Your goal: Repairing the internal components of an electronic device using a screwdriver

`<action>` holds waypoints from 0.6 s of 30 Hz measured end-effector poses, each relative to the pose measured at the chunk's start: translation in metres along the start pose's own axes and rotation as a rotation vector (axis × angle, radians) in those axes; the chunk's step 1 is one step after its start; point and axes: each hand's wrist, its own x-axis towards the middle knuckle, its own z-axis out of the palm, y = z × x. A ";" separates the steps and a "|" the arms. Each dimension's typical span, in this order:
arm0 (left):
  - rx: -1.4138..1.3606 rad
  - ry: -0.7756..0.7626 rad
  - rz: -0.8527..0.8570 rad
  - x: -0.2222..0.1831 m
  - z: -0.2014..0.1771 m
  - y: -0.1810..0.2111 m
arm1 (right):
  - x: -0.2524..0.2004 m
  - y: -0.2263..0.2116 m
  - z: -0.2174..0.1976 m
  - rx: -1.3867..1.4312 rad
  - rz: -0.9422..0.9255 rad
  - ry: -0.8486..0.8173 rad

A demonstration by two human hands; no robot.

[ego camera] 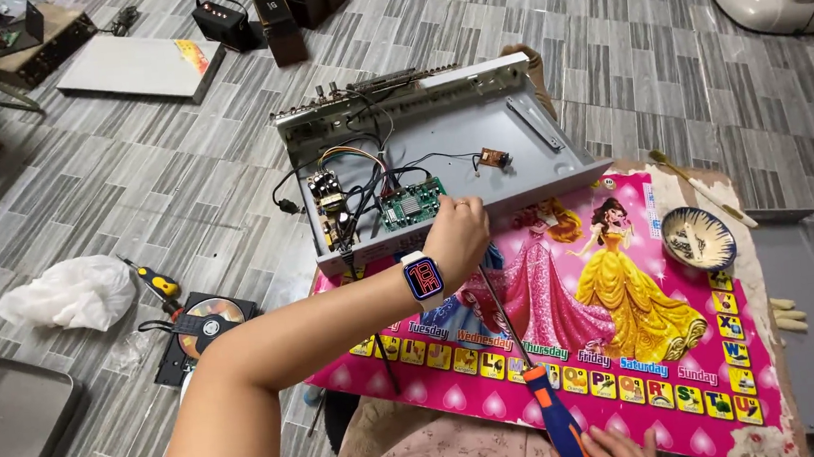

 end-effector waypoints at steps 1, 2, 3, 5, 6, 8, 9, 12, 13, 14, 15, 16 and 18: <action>0.002 0.027 -0.015 0.001 0.002 0.002 | 0.004 -0.002 0.000 0.010 -0.056 0.044; 0.001 0.030 -0.013 0.002 -0.001 -0.001 | 0.011 -0.005 0.000 0.006 -0.055 0.046; -0.003 -0.039 -0.005 0.002 -0.005 -0.001 | 0.014 -0.008 -0.004 0.013 -0.082 0.048; -0.012 -0.101 0.013 0.000 -0.005 0.000 | 0.025 -0.019 -0.013 0.007 -0.103 0.051; -0.018 -0.082 0.002 -0.001 -0.003 0.000 | 0.032 -0.026 -0.018 0.013 -0.131 0.044; -0.022 -0.037 -0.001 0.001 -0.001 0.000 | 0.042 -0.035 -0.020 -0.001 -0.157 0.057; -0.041 -0.021 -0.011 0.000 0.001 0.000 | 0.042 -0.040 -0.020 0.011 -0.141 0.033; -0.037 0.052 -0.026 -0.005 0.003 0.003 | 0.038 -0.039 -0.020 0.003 -0.131 -0.007; -0.011 0.098 -0.042 -0.009 0.003 0.004 | 0.035 -0.038 -0.019 -0.003 -0.143 -0.028; -0.013 0.103 -0.037 -0.006 0.003 0.004 | 0.045 -0.045 -0.022 -0.009 -0.140 -0.026; 0.022 0.051 -0.022 -0.005 0.002 0.005 | 0.053 -0.054 -0.026 0.009 -0.132 -0.007; 0.057 -0.001 -0.006 -0.004 0.002 0.006 | 0.061 -0.063 -0.029 0.028 -0.123 0.012; 0.078 -0.032 0.006 -0.001 0.001 0.008 | 0.060 -0.060 -0.028 0.040 -0.127 0.014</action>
